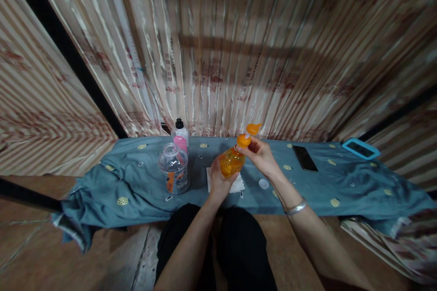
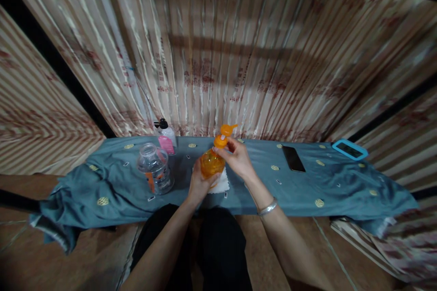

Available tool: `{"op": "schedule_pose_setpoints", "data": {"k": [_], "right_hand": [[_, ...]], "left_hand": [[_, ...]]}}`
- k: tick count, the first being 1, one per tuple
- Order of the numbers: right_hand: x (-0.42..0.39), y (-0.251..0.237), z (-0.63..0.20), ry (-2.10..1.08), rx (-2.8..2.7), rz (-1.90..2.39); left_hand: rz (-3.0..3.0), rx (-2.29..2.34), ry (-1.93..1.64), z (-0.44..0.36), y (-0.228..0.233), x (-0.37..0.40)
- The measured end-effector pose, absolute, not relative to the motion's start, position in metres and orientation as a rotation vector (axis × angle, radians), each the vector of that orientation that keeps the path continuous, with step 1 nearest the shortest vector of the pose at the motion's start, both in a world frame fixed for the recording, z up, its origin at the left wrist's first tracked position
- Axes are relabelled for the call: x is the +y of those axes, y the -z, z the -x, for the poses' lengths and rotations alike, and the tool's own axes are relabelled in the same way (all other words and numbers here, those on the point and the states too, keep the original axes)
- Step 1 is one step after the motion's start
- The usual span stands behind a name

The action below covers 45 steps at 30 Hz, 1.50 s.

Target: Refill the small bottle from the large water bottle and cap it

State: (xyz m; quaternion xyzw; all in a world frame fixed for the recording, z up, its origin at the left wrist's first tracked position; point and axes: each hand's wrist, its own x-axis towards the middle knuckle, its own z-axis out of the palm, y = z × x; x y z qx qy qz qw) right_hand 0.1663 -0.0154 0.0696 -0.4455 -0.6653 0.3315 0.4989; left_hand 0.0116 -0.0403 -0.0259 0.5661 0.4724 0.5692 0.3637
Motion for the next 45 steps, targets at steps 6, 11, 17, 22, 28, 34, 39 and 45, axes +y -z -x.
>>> {"op": "schedule_pose_setpoints", "data": {"k": [6, 11, 17, 22, 28, 34, 39, 45], "right_hand": [[-0.019, -0.063, -0.173, -0.836, -1.669, 1.024], [-0.015, -0.070, -0.178, -0.902, -1.734, 0.989], [-0.012, -0.079, -0.184, -0.943, -1.836, 1.016], [-0.013, -0.091, -0.185, -0.907, -1.942, 1.046], [-0.015, -0.097, -0.181, -0.781, -2.016, 1.144], [-0.019, -0.082, -0.172, -0.533, -1.877, 1.349], [-0.021, -0.080, -0.171, -0.640, -1.895, 1.236], [-0.023, -0.067, -0.164, -0.582, -1.781, 1.270]], "left_hand": [[-1.476, 1.207, -1.472, -0.012, 0.026, -0.039], [-1.449, 1.235, -1.451, -0.013, 0.026, -0.039], [-1.444, 1.223, -1.432, -0.012, 0.027, -0.040], [-1.439, 1.210, -1.439, -0.011, 0.028, -0.039], [-1.394, 1.214, -1.430, -0.011, 0.027, -0.038], [-1.397, 1.216, -1.431, -0.011, 0.023, -0.039], [-1.407, 1.208, -1.435, -0.010, 0.021, -0.040], [-1.379, 1.191, -1.455, -0.011, 0.022, -0.039]]}}
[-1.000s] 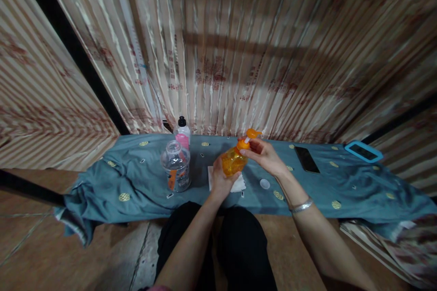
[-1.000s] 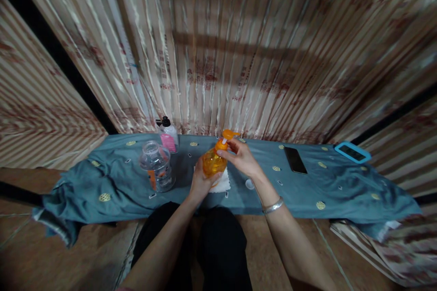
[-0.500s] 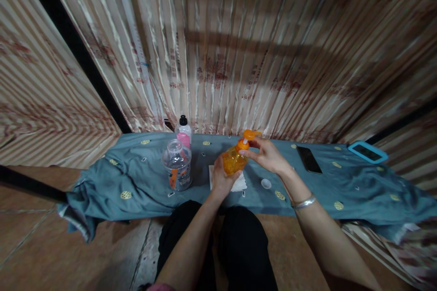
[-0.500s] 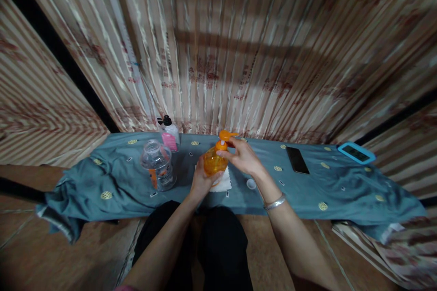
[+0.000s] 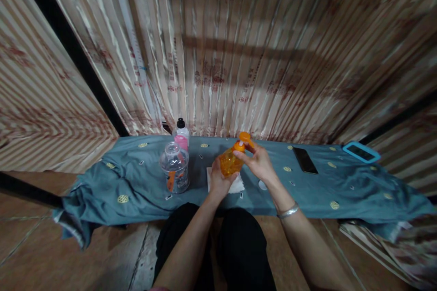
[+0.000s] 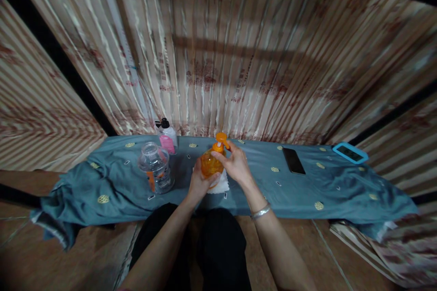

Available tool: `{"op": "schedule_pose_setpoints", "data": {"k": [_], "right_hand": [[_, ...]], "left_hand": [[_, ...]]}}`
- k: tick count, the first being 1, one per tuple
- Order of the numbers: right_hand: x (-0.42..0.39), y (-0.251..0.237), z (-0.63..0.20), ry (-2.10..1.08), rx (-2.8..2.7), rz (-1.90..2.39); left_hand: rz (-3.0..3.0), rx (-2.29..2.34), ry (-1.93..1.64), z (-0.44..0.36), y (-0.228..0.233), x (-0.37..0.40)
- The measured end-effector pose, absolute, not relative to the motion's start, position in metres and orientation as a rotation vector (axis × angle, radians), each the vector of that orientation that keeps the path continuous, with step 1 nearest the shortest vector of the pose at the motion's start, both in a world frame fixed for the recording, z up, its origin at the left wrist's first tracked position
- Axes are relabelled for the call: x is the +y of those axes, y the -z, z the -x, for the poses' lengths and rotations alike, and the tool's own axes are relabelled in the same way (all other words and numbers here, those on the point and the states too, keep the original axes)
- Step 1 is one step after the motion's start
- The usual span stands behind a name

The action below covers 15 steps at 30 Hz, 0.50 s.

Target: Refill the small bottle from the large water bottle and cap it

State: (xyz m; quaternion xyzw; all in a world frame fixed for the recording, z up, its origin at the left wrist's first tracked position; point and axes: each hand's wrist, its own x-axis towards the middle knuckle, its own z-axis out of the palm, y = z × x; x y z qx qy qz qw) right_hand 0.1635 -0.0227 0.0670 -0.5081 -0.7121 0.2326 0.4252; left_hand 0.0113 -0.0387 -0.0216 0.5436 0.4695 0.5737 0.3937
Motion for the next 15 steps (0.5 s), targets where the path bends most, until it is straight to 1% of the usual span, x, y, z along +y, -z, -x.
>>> {"op": "schedule_pose_setpoints", "data": {"k": [3, 9, 15], "right_hand": [[-0.025, -0.063, -0.159, -0.507, -1.708, 1.331], [-0.028, -0.079, -0.161, -0.567, -1.830, 1.204], [-0.031, -0.084, -0.153, -0.405, -1.732, 1.383]], "left_hand": [[-1.373, 1.175, -1.449, -0.011, 0.023, -0.038], [-1.389, 1.190, -1.469, -0.011, 0.027, -0.037], [-1.370, 1.191, -1.449, -0.011, 0.029, -0.035]]}}
